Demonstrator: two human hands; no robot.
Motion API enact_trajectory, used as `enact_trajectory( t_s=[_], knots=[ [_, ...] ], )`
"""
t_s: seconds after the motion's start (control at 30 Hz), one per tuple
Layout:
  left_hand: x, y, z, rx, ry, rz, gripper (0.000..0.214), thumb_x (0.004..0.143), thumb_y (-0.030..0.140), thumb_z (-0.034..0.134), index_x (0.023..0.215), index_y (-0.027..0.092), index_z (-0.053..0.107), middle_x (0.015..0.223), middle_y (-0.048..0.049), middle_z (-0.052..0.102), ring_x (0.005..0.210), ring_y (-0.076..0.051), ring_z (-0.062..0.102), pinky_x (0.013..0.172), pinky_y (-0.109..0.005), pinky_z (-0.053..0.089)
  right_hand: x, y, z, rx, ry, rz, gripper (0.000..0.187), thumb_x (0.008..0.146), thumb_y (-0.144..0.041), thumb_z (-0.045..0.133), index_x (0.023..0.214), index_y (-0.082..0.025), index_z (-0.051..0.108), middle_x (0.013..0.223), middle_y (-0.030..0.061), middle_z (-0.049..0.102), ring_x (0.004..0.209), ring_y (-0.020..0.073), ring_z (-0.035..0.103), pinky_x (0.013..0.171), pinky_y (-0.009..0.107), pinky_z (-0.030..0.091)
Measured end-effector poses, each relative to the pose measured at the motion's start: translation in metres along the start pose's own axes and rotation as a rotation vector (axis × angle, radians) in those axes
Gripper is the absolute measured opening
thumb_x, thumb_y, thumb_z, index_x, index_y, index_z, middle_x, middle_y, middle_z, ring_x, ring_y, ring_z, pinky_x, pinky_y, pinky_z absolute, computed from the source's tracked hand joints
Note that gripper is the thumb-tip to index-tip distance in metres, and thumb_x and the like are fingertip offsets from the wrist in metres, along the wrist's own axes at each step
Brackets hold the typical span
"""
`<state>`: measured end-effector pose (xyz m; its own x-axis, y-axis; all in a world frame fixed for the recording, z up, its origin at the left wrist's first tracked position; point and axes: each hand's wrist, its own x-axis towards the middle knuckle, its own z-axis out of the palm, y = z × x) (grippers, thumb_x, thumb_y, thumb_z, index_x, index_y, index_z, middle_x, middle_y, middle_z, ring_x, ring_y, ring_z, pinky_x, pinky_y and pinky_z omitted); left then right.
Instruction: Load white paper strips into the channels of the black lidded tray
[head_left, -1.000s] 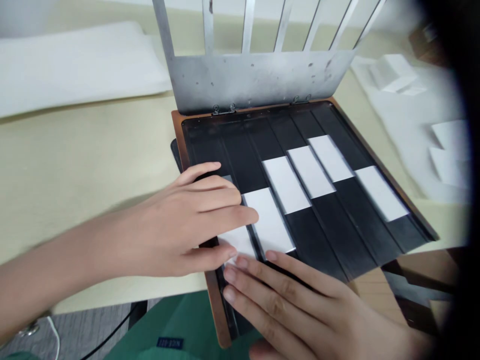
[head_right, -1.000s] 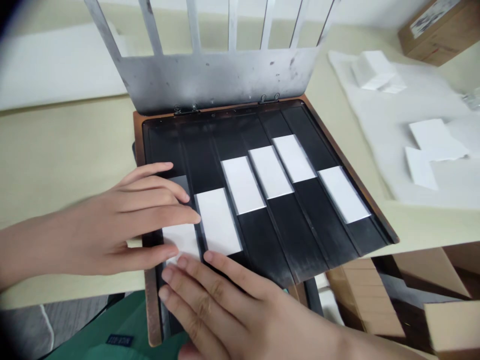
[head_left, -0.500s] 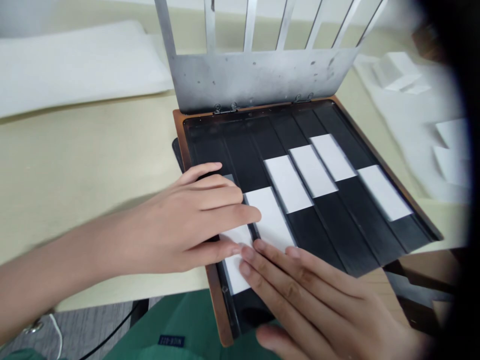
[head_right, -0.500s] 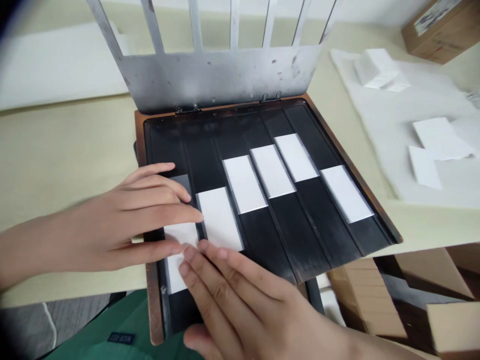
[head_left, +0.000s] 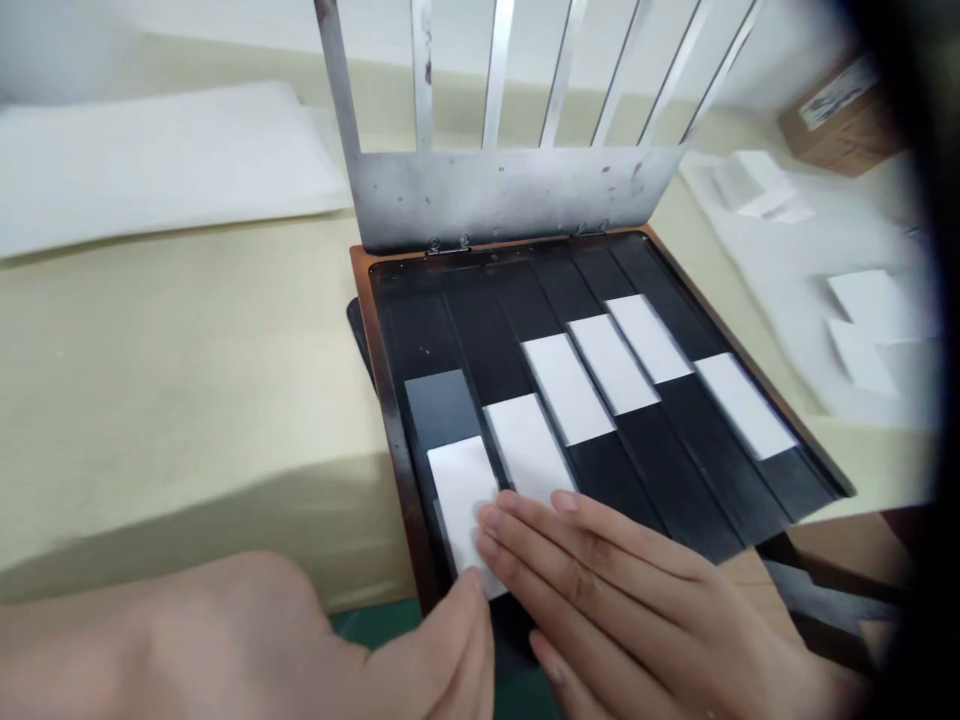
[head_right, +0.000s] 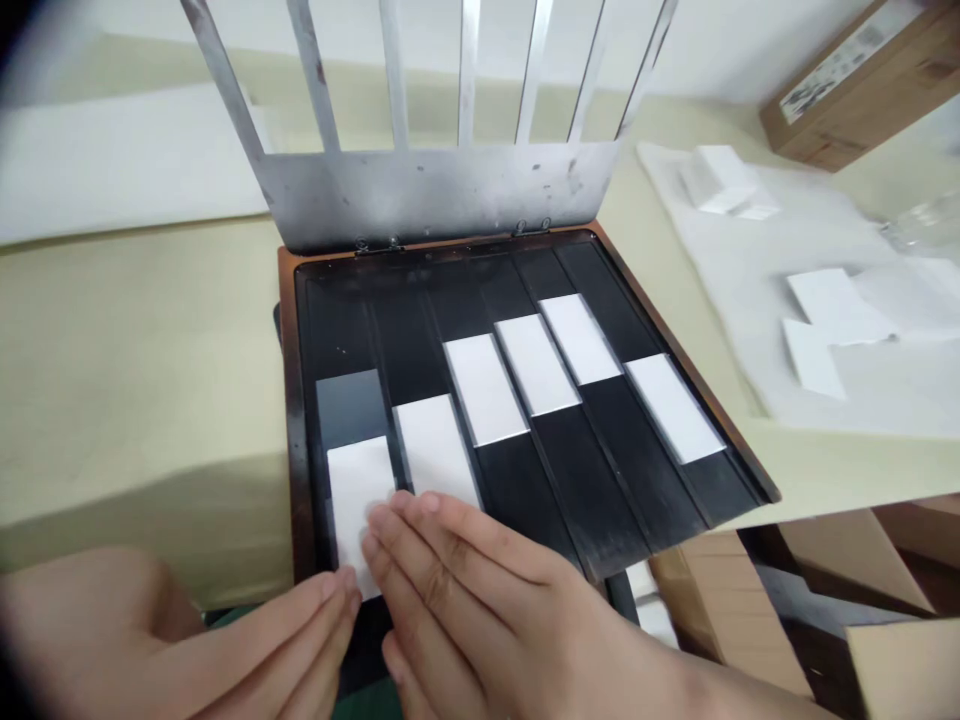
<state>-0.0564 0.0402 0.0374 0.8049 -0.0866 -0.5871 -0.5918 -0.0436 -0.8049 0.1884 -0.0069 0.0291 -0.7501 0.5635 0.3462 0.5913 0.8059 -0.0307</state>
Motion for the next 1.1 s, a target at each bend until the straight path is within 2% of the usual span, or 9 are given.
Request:
enact_trajectory(
  t_s=[0.03, 0.1, 0.23, 0.37, 0.53, 0.63, 0.87, 1.0, 1.1],
  knots=[
    [0.001, -0.001, 0.0, -0.003, 0.143, -0.039, 0.059, 0.077, 0.031, 0.039, 0.136, 0.027, 0.048, 0.124, -0.0069, 0.06, 0.117, -0.037, 0.054, 0.096, -0.062, 0.049, 0.0, 0.0, 0.0, -0.007, -0.016, 0.007, 0.033, 0.096, -0.016, 0.038, 0.115, -0.006, 0.063, 0.127, 0.0072, 0.06, 0.122, 0.0169, 0.054, 0.116, 0.031, 0.029],
    [0.004, -0.004, 0.004, -0.259, 0.426, -0.23, 0.053, 0.084, 0.03, 0.032, 0.133, 0.022, 0.048, 0.124, -0.0085, 0.057, 0.107, -0.029, 0.059, 0.095, -0.051, 0.054, 0.001, 0.001, 0.002, -0.028, -0.027, 0.001, 0.033, 0.096, -0.016, 0.039, 0.117, -0.006, 0.062, 0.126, 0.008, 0.06, 0.122, 0.0171, 0.054, 0.116, 0.031, 0.029],
    [0.013, -0.008, 0.011, -0.566, 0.558, -0.539, 0.039, 0.095, 0.034, 0.028, 0.121, 0.021, 0.054, 0.107, -0.0031, 0.064, 0.096, -0.019, 0.064, 0.093, -0.033, 0.054, 0.007, 0.006, 0.003, -0.066, 0.011, -0.028, 0.034, 0.095, -0.017, 0.04, 0.118, -0.004, 0.062, 0.125, 0.0099, 0.061, 0.119, 0.0181, 0.056, 0.116, 0.032, 0.03],
    [0.016, -0.005, 0.009, -0.735, 0.54, -0.698, 0.047, 0.095, 0.044, 0.027, 0.118, 0.018, 0.058, 0.103, -0.0041, 0.069, 0.096, -0.022, 0.065, 0.091, -0.034, 0.055, 0.017, 0.014, 0.002, -0.068, 0.033, -0.053, 0.031, 0.093, -0.017, 0.045, 0.113, -0.002, 0.064, 0.122, 0.0143, 0.062, 0.119, 0.0234, 0.057, 0.113, 0.036, 0.034],
    [0.012, -0.008, 0.009, -0.775, 0.502, -0.669, 0.047, 0.095, 0.046, 0.035, 0.124, 0.015, 0.055, 0.111, -0.0051, 0.067, 0.098, -0.023, 0.066, 0.09, -0.033, 0.056, 0.026, 0.024, 0.001, -0.06, 0.011, -0.074, 0.032, 0.093, -0.019, 0.045, 0.112, -0.001, 0.065, 0.122, 0.017, 0.061, 0.122, 0.0271, 0.054, 0.114, 0.04, 0.032],
    [0.013, -0.011, 0.004, -0.83, 0.408, -0.758, 0.039, 0.096, 0.042, 0.04, 0.123, 0.019, 0.056, 0.11, -0.0017, 0.068, 0.095, -0.018, 0.067, 0.087, -0.027, 0.056, 0.031, 0.03, -0.001, -0.039, 0.008, -0.082, 0.032, 0.092, -0.018, 0.046, 0.113, -0.001, 0.064, 0.123, 0.0167, 0.061, 0.122, 0.0281, 0.054, 0.113, 0.041, 0.035],
    [0.021, -0.008, -0.005, -0.825, 0.323, -0.83, 0.027, 0.096, 0.028, 0.047, 0.121, 0.023, 0.057, 0.108, 0.0027, 0.068, 0.092, -0.013, 0.066, 0.084, -0.023, 0.056, 0.059, 0.063, -0.011, 0.25, -0.003, 0.071, 0.026, 0.092, -0.015, 0.045, 0.103, -0.01, 0.069, 0.109, 0.0058, 0.071, 0.114, 0.0162, 0.06, 0.115, 0.035, 0.032],
    [0.023, -0.006, -0.009, -0.858, 0.305, -0.891, 0.027, 0.095, 0.028, 0.048, 0.12, 0.021, 0.057, 0.109, 0.0004, 0.068, 0.095, -0.015, 0.065, 0.087, -0.026, 0.056, 0.077, 0.091, 0.001, 0.17, -0.124, 0.123, 0.036, 0.097, -0.025, 0.043, 0.128, -0.013, 0.056, 0.138, 0.0087, 0.051, 0.134, 0.02, 0.041, 0.117, 0.045, 0.025],
    [0.024, -0.005, -0.01, -0.875, 0.287, -0.892, 0.028, 0.095, 0.031, 0.049, 0.121, 0.021, 0.056, 0.11, 0.0001, 0.067, 0.098, -0.017, 0.065, 0.091, -0.03, 0.055, 0.082, 0.099, 0.011, 0.178, -0.212, 0.111, 0.039, 0.097, -0.032, 0.043, 0.131, -0.016, 0.053, 0.15, 0.0091, 0.035, 0.142, 0.0234, 0.024, 0.117, 0.049, 0.022]
  ],
)
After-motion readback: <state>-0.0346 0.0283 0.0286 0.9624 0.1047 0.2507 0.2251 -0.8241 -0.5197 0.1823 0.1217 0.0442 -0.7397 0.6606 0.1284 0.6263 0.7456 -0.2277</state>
